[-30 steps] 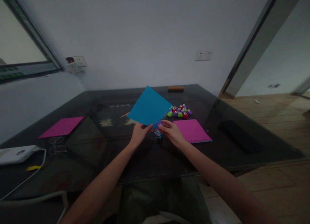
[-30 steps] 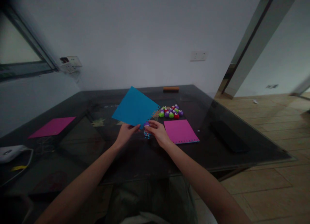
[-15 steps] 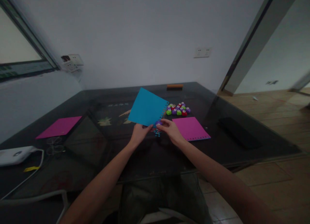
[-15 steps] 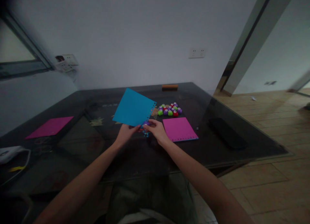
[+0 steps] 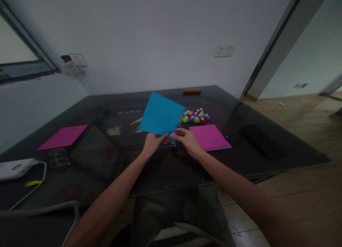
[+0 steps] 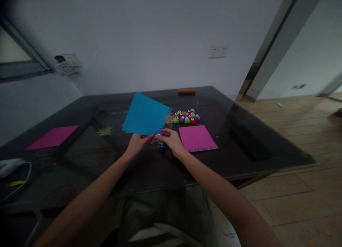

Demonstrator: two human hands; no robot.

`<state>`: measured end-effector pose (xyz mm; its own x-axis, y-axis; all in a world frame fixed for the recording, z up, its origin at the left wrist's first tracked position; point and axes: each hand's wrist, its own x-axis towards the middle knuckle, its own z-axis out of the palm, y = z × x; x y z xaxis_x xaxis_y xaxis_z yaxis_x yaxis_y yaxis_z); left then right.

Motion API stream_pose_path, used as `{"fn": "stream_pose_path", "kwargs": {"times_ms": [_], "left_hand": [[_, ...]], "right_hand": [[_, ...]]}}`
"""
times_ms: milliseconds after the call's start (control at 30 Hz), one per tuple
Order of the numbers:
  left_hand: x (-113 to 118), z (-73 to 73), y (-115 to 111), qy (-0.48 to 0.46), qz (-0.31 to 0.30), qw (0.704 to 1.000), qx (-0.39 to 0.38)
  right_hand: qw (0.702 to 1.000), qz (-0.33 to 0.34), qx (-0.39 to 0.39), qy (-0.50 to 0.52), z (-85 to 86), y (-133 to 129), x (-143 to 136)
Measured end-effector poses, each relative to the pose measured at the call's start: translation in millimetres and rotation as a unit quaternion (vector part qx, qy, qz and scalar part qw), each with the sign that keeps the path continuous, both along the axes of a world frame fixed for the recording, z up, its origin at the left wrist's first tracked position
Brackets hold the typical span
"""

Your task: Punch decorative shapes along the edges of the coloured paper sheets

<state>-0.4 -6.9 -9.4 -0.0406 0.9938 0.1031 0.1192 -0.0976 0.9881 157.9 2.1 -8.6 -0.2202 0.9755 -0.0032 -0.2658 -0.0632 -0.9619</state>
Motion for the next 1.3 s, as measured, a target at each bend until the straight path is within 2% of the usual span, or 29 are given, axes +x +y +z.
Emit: {"fn": "stream_pose_path", "kwargs": {"times_ms": [333,967,1300], "left_hand": [[1.5,1.1,-1.1,0.009,0.006,1.0,-0.016],[1.9,3.1,-2.8,0.022,-0.012,1.0,0.001],[0.9,0.2,-2.0,0.023,-0.015,1.0,0.001]], "right_hand": [[1.0,0.011,0.028,-0.008,-1.7,-1.5,-2.6],[1.0,-0.017,0.004,-0.018,-3.8,-0.7,-3.2],[0.999,-0.012,0.023,-0.044,-5.2,0.2,-2.4]]}}
